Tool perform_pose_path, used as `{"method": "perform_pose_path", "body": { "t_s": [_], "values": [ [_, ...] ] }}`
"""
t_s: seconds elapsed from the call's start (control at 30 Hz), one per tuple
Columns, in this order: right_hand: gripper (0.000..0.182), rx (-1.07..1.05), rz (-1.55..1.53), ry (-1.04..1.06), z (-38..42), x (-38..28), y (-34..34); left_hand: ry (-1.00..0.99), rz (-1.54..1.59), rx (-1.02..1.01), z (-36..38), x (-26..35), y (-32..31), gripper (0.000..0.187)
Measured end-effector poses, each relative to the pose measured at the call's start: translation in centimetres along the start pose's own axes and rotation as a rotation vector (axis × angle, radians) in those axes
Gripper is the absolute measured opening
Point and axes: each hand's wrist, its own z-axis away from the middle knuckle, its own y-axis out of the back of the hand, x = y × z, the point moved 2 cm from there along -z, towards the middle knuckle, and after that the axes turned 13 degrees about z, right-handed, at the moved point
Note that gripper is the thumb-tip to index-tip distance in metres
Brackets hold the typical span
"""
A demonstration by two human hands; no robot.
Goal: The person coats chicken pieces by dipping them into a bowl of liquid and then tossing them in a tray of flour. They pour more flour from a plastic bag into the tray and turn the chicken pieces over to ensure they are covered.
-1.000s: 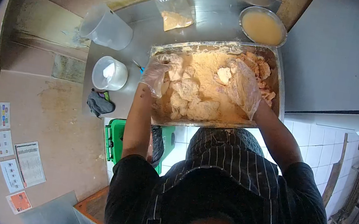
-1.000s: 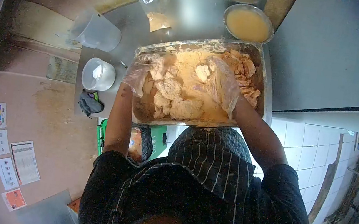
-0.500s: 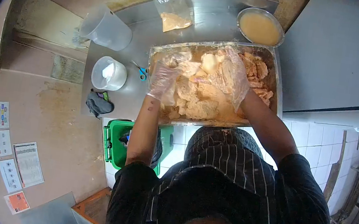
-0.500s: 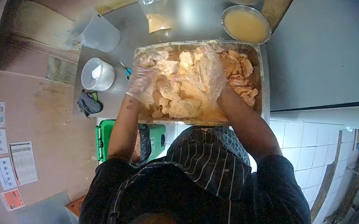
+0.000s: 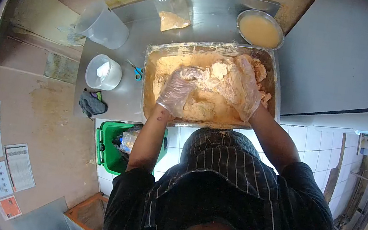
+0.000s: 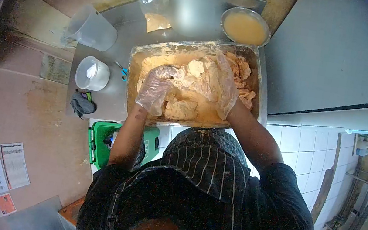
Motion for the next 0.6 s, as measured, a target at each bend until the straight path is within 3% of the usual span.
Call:
{"method": "perform_pose_path", "body": {
  "t_s": [0.1,0.2,0.27,0.37,0.43,0.47,0.53,0.6],
  "values": [
    [0.063,-0.019,0.02,0.004,-0.6,1.0,1.3,-0.014,-0.089,-0.035,1.1,0.1,-1.6,0.039],
    [0.063,-0.034,0.102,-0.022,-0.2,0.1,0.6,-0.023,0.055,0.01,2.0,0.5,-3.3,0.038],
    [0.062,-0.025,0.149,-0.068,-0.3,-0.7,0.7,-0.184,-0.054,0.114,2.2,1.6,-4.3,0.035],
    [0.059,0.022,0.337,0.016,-1.8,-3.0,1.7,-0.325,0.077,0.098,2.8,2.2,-0.5,0.036],
    [0.049,0.217,0.749,-0.024,-1.7,-4.5,1.0,-0.337,0.228,0.156,3.6,2.2,1.5,0.033],
    [0.049,0.22,0.753,-0.031,-1.2,-4.8,0.3,-0.386,0.161,0.152,3.8,2.4,2.2,0.033],
    [0.043,0.297,0.809,-0.255,-1.2,-5.6,-0.9,-0.474,0.068,0.198,4.0,2.7,3.2,0.034],
    [0.042,0.316,0.868,-0.26,-1.2,-5.2,-0.8,-0.479,0.097,0.225,4.5,2.7,4.0,0.034]
  ]
}}
